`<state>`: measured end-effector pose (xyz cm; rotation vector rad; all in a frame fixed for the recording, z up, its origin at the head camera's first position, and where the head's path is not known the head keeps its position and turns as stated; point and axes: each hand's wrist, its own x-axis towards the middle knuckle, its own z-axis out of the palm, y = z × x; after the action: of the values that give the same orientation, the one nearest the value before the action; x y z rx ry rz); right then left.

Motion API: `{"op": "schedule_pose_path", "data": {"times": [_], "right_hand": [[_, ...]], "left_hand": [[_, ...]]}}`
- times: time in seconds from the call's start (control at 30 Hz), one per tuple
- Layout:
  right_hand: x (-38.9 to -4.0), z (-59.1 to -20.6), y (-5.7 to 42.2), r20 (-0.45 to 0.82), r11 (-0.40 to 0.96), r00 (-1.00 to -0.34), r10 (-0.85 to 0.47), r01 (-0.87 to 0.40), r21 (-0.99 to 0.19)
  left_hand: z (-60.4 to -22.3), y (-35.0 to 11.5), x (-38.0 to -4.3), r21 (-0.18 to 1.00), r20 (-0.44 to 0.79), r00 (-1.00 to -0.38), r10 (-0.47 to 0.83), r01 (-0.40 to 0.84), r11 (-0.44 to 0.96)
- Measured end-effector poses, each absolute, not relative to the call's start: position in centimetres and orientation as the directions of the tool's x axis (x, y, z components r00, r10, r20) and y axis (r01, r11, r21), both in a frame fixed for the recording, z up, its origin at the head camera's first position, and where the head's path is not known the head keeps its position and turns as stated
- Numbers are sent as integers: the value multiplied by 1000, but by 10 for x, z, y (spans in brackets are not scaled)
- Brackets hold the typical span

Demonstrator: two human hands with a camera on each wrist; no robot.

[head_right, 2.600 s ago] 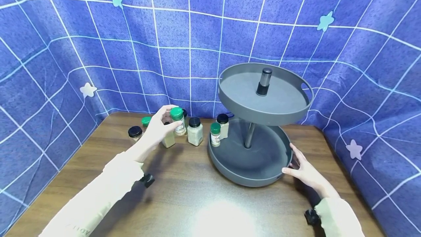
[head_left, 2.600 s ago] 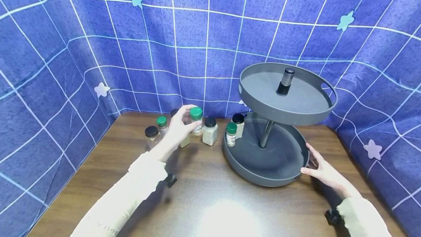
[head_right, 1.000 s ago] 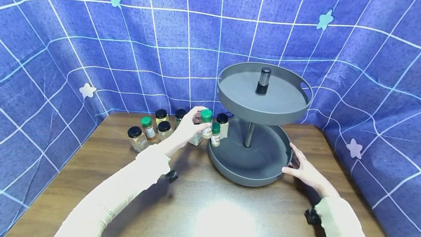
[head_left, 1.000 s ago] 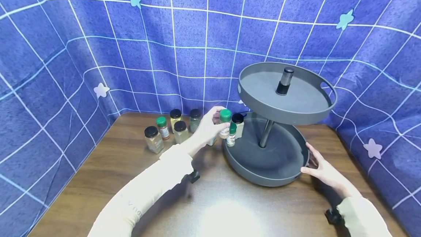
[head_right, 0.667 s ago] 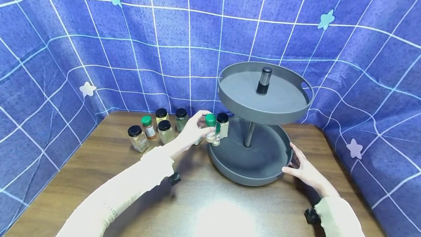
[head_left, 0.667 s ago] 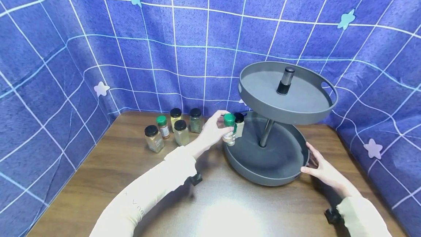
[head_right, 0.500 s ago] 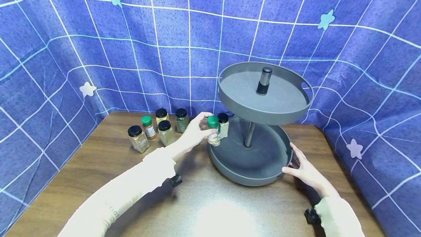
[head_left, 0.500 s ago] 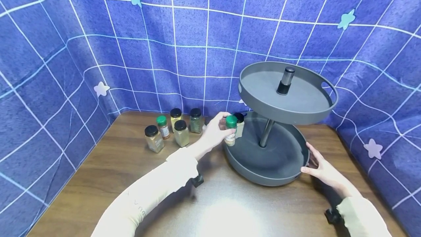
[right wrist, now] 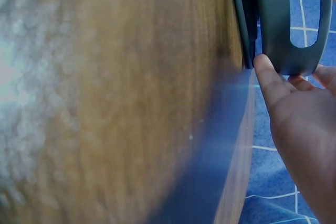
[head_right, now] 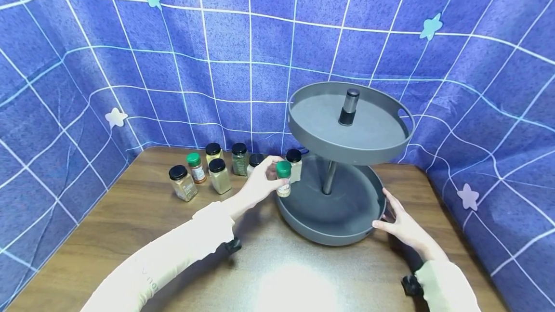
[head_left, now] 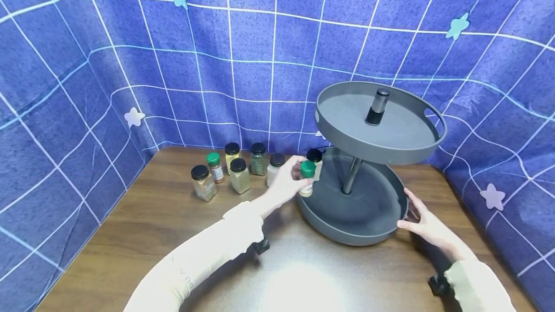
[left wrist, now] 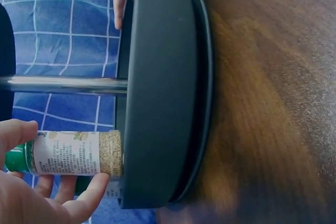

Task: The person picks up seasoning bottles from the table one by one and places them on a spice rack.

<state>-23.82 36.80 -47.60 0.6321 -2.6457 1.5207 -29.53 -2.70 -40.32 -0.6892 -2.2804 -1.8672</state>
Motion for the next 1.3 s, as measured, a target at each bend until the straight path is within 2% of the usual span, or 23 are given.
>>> {"op": "schedule_pose_path", "data": {"times": [0.37, 0.7, 1.3], "right_hand": [[-237, -477, 367, 236, 419, -910, -341, -372, -828], [-237, -477, 367, 235, 411, -909, -345, -372, -832], [-238, -478, 367, 246, 409, -905, -347, -382, -829]], "left_hand": [[-415, -23, -294, 852, 423, -867, 263, 480, 211], [-421, -22, -292, 756, 459, -849, 260, 528, 387], [-436, -27, -294, 737, 429, -875, 224, 483, 473]]}}
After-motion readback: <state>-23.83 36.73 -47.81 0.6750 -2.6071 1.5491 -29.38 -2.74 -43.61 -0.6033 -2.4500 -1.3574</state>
